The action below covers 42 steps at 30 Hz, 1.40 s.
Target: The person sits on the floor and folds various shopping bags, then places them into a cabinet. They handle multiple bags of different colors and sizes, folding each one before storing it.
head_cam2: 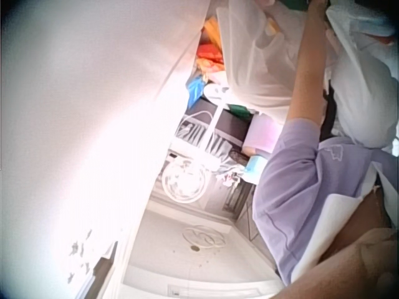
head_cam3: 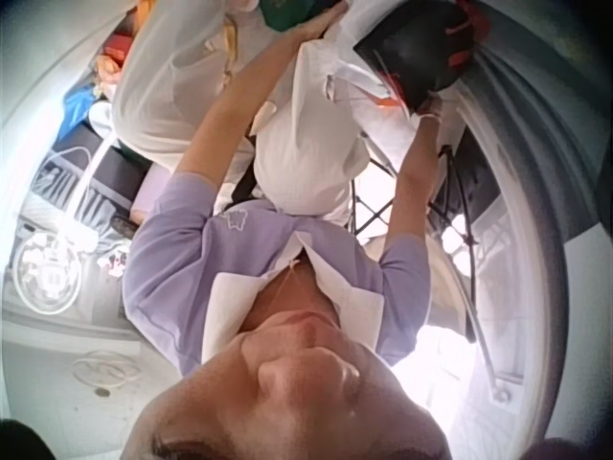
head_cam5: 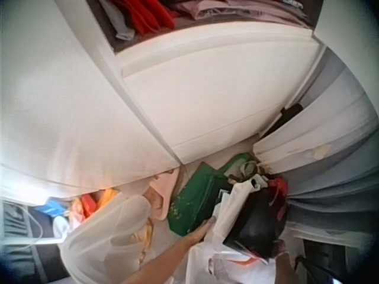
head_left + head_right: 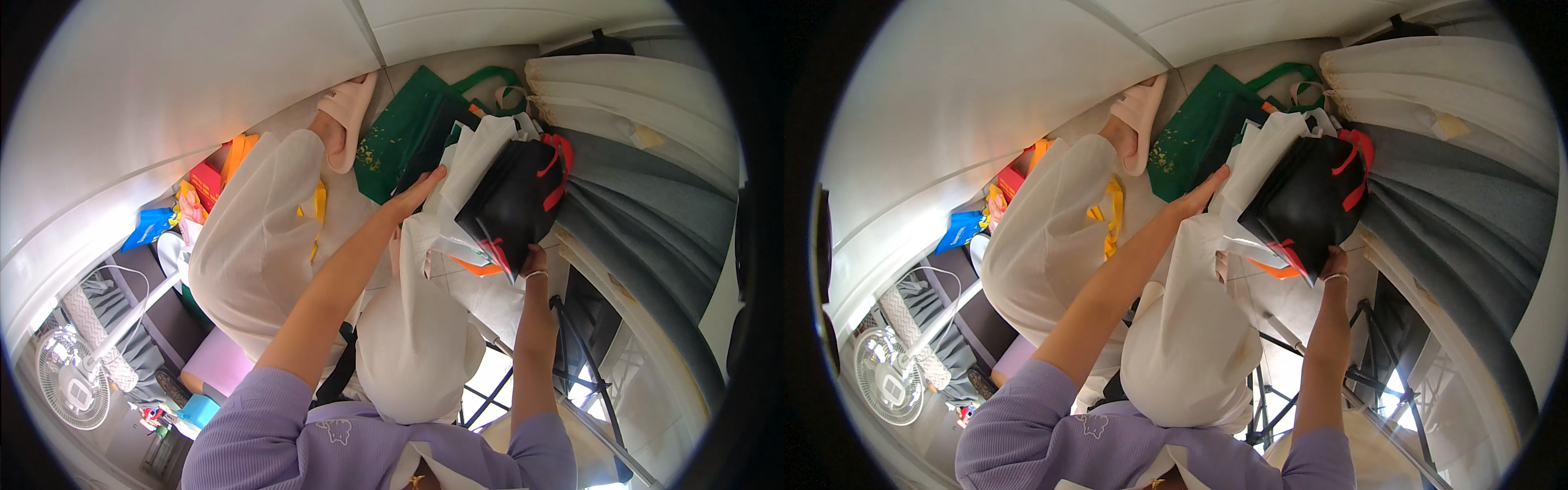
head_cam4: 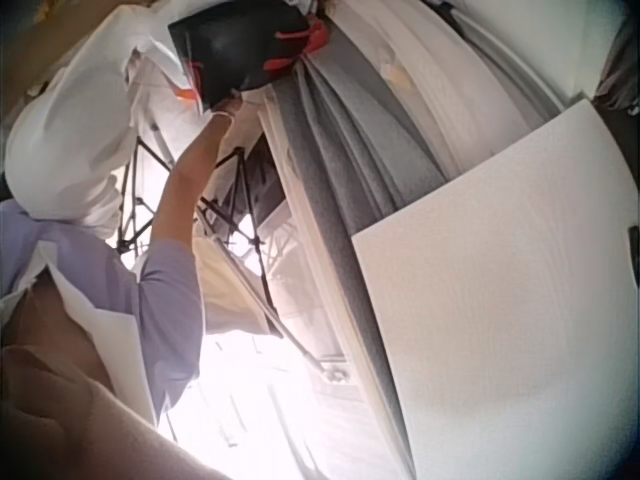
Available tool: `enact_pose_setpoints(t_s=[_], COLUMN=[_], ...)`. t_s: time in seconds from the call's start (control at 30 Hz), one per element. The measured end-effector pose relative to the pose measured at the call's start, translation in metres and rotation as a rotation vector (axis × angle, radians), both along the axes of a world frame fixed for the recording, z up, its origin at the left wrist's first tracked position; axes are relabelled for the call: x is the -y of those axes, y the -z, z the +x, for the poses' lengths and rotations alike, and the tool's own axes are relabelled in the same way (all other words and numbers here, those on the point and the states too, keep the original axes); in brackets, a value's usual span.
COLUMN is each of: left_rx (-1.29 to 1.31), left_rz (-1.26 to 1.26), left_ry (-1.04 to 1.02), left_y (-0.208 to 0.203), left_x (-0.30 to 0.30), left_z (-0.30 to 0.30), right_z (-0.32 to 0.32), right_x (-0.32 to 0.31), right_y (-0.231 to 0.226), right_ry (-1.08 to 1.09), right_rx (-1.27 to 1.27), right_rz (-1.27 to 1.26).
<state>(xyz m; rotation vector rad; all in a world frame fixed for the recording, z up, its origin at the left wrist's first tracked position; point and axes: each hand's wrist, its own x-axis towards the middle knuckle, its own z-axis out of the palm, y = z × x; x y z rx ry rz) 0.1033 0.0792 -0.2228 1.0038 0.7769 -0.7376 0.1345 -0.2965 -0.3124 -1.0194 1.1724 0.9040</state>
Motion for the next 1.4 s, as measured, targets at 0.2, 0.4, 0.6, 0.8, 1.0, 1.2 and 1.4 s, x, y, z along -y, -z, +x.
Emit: enact_pose_setpoints(t_s=[0.2,0.4,0.6,0.8,1.0,1.2,1.4], left_rx=[0.102,0.191,0.296,0.235,0.382,0.120,0.173], left_rz=[-0.139,0.017,0.226,0.442,0.432,0.261,0.508], left_ry=[0.050,0.044,0.210,0.248,0.159,0.116,0.036], left_y=[-0.023,-0.045,-0.034,-0.034,-0.024,0.005,-0.131], left_x=[0.006,0.010,0.019,0.010,0.009,0.021,-0.065], left_z=[0.010,0.022,0.019,0.011,-0.003,-0.009,0.006], right_z=[0.001,0.001,-0.005,-0.001,-0.008,-0.018,-0.018], right_x=[0.007,0.005,0.010,0.009,0.025,0.046,0.013], right_y=[0.001,-0.005,0.012,0.004,0.010,0.023,-0.022], right_ry=[-0.003,-0.020,0.026,0.008,0.080,0.124,0.197], right_rx=[-0.027,-0.016,-0.007,-0.047,0.043,0.203,0.337], right_rz=[0.089,0.086,0.051,0.091,0.199,0.280,0.193])
